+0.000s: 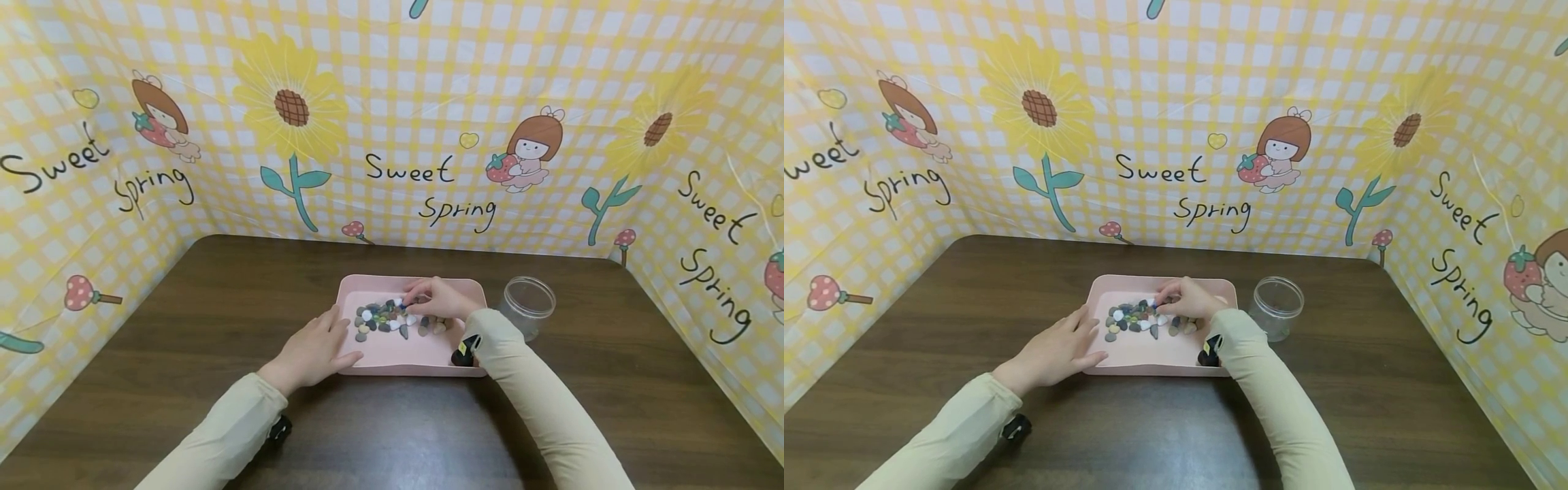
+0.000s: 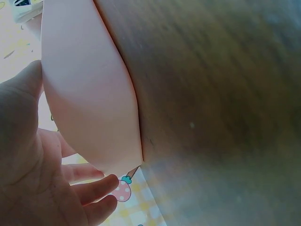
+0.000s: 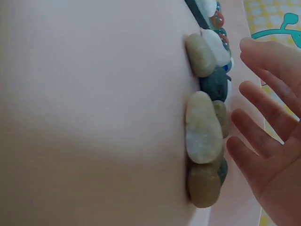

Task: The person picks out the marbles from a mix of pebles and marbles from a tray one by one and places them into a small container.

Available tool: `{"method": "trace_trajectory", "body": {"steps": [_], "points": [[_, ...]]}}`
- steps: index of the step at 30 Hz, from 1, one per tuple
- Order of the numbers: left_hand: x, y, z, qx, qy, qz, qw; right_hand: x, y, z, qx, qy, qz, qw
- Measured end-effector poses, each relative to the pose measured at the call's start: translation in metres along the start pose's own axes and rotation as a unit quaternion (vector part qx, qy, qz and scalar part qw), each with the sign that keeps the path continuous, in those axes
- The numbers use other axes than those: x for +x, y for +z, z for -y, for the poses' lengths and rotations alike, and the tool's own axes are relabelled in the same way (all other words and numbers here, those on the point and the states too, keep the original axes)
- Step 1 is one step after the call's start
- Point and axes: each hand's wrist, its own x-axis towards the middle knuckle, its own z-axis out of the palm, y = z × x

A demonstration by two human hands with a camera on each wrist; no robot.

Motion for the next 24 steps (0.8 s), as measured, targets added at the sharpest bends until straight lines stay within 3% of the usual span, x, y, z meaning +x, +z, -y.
{"method": "trace_trajectory", "body": {"steps": [10,24], "points": [[-0.0001,0.0007,0.0,0.0,0.002,-0.003,1.0,0.0036,0.0061,-0.0018,-0.027,0.011,-0.003,0.9996],[-0.0001,0.0012,-0.0002,-0.002,0.002,-0.007,1.0,0.005,0.0103,0.0014,-0.051,-0.024,-0.012,0.9984]]}}
